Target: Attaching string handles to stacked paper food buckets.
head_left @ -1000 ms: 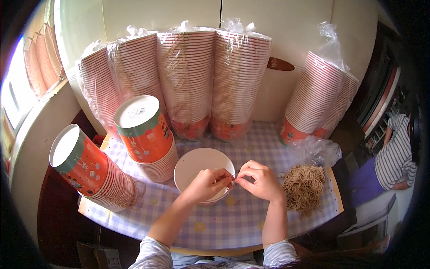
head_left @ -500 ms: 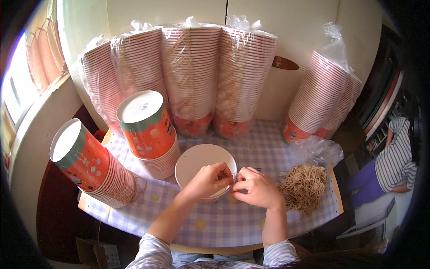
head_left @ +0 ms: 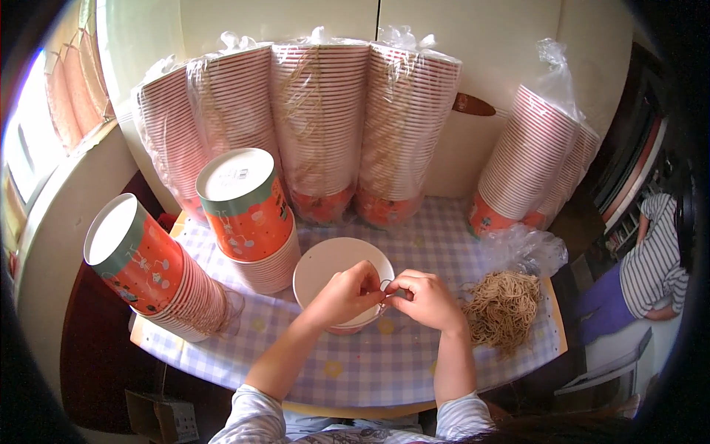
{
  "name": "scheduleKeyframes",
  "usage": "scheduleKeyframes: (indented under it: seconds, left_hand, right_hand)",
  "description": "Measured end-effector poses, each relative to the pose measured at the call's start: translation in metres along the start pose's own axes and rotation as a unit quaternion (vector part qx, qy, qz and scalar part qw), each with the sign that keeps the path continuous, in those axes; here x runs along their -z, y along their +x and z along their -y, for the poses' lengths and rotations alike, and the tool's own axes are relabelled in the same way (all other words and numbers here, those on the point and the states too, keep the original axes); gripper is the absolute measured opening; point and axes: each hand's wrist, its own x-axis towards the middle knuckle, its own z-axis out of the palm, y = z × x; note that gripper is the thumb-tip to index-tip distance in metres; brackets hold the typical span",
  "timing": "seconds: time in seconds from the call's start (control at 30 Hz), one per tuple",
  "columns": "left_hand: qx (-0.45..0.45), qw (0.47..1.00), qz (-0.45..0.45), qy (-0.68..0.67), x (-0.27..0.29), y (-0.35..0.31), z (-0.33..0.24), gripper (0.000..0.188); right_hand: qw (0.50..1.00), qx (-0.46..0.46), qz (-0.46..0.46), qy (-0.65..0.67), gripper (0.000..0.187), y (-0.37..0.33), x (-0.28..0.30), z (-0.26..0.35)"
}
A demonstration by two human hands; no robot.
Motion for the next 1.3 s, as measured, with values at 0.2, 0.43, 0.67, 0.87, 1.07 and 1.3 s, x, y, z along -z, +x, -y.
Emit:
scheduleKeyframes:
  seconds: [0.2,0.43,0.67,0.87,1.07,1.3]
  left_hand:
    - [0.007,1.0,-0.011,-0.012,-0.004,0.001,0.007,0.021]
    - [0.036,0.999,-0.001,0.021,0.0,-0.002,0.002,0.021]
    - [-0.023,0.979,-0.027,0.199,-0.003,-0.014,-0.013,0.01]
    - [-0.02,0.965,-0.022,0.261,-0.019,-0.016,-0.014,0.012]
    - [-0.016,0.957,-0.029,0.288,-0.023,-0.015,-0.013,0.014]
    - [-0.032,0.954,-0.06,0.291,-0.024,-0.015,-0.006,0.012]
  right_hand:
    - [0.993,-0.029,-0.025,-0.11,0.01,-0.003,-0.008,0.008]
    - [0.997,-0.005,-0.015,-0.073,0.011,0.001,-0.007,-0.001]
    - [0.988,-0.088,0.064,0.106,0.007,0.005,0.001,-0.018]
    - [0.979,-0.105,0.088,0.152,0.011,0.005,0.0,-0.02]
    - [0.977,-0.103,0.096,0.161,0.012,0.005,0.001,-0.02]
    - [0.982,-0.1,0.097,0.127,0.01,0.003,0.004,-0.018]
